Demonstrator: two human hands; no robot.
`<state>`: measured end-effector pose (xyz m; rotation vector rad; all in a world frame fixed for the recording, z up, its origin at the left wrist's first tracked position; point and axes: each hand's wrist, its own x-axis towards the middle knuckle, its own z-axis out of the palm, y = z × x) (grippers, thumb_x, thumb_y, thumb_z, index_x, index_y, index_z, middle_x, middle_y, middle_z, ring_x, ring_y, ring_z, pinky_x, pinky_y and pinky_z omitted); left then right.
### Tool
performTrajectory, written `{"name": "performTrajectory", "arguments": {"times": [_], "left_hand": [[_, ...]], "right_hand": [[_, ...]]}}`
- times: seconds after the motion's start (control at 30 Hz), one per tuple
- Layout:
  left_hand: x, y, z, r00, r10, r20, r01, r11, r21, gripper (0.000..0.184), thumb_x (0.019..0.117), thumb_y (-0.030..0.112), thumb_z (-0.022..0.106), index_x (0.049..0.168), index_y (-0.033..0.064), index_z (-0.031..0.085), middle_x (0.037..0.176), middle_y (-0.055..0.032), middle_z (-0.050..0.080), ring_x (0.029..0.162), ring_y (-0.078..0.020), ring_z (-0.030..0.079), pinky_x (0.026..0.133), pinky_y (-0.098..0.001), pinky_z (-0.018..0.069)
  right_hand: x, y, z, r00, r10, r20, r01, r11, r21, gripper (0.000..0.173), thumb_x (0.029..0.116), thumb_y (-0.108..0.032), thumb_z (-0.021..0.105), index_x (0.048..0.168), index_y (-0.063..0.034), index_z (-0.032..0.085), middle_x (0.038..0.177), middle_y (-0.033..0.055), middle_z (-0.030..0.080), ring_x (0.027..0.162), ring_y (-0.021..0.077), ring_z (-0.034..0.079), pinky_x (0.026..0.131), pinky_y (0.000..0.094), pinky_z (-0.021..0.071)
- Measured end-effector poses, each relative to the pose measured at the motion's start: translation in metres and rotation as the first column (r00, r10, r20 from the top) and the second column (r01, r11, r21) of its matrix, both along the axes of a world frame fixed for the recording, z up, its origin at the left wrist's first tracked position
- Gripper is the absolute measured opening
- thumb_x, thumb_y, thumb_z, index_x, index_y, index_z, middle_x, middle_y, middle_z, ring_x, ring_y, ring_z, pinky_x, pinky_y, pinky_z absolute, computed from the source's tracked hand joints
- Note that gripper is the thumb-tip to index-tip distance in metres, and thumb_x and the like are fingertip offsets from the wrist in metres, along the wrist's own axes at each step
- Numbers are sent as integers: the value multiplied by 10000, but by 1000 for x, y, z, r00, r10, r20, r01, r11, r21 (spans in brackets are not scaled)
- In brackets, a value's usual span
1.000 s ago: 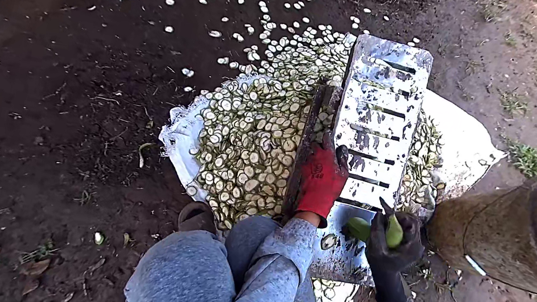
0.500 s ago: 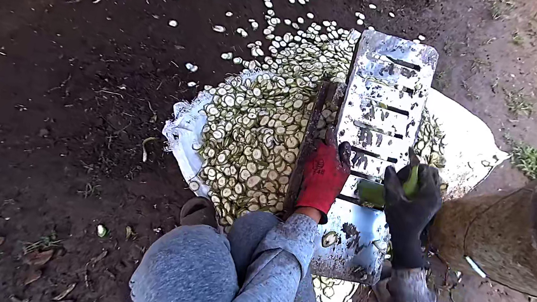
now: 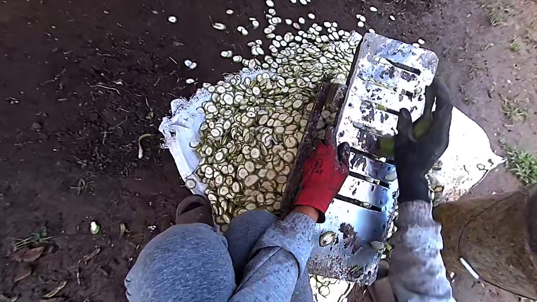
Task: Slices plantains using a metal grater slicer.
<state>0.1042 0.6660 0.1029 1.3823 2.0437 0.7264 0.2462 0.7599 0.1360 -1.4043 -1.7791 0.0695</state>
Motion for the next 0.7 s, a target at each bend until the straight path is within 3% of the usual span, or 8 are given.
{"name": "performTrajectory", "arguments": {"times": [0.1, 0.2, 0.27, 0.37, 0.47, 0.53, 0.6, 0.7], "left_hand": [[2, -3, 6, 1000, 1, -25, -1, 1000, -8, 614, 1092, 379, 442, 1598, 70, 280, 1368, -296, 547, 1102, -434, 659, 872, -562, 574], [3, -1, 11, 999, 3, -33, -4, 1000, -26, 604, 1093, 365, 454, 1588, 56, 299, 1368, -291, 555, 1121, -429, 654, 888, -557, 566], [3, -2, 10, 1000, -8, -17, 7, 1000, -27, 608, 1093, 363, 452, 1598, 74, 278, 1387, -289, 543, 1138, -429, 649, 900, -563, 562], [1, -10, 4, 1000, -13, 21, 13, 1000, -17, 629, 1093, 410, 428, 1624, 146, 219, 1428, -274, 516, 1133, -436, 651, 874, -587, 569], [0, -6, 2, 1000, 2, 29, -2, 1000, -1, 629, 1092, 404, 433, 1627, 144, 228, 1417, -273, 527, 1106, -435, 660, 855, -584, 575], [1, -1, 2, 1000, -10, 14, 10, 1000, 7, 617, 1091, 376, 448, 1613, 103, 263, 1402, -283, 540, 1126, -428, 659, 892, -580, 568], [1, 2, 2, 1000, -3, -6, 3, 1000, 5, 609, 1082, 363, 463, 1597, 86, 295, 1373, -276, 560, 1110, -418, 665, 890, -575, 570], [3, 4, 1, 999, 19, -30, -19, 1000, -18, 614, 1077, 382, 474, 1591, 89, 310, 1363, -270, 572, 1096, -415, 668, 879, -568, 569]], "right_hand": [[11, -125, -34, 1000, 25, -10, -25, 1000, -14, 311, 967, -188, 652, 1227, -20, 682, 1123, 173, 714, 928, 274, 698, 807, 427, 581], [3, -135, -46, 998, -45, 53, 40, 995, 89, 246, 935, -166, 615, 988, 62, 692, 893, 229, 689, 827, 339, 685, 766, 426, 560], [-7, -77, -37, 996, -44, 72, 37, 995, 92, 247, 998, -146, 578, 1078, 72, 662, 978, 264, 665, 907, 397, 675, 803, 498, 551], [-28, 43, -16, 993, -46, 110, 27, 986, 166, 306, 1026, -148, 510, 1213, 7, 696, 1077, 242, 693, 1019, 376, 677, 867, 464, 540], [-40, 90, 12, 988, -48, 146, 54, 998, -36, 401, 1032, -261, 480, 1359, -91, 637, 1250, 195, 661, 1172, 340, 638, 960, 476, 516], [-28, 48, 14, 991, -1, 135, 18, 992, -128, 419, 987, -389, 601, 1271, -89, 673, 1116, 173, 661, 1010, 329, 657, 842, 500, 538], [-8, -37, -4, 992, 65, 112, -46, 984, -170, 384, 973, -429, 652, 973, -45, 658, 886, 160, 609, 764, 319, 625, 640, 511, 526], [6, -143, -42, 999, 37, 40, -34, 998, -61, 388, 932, -329, 652, 734, 4, 667, 733, 153, 618, 677, 256, 628, 615, 379, 527]]}}
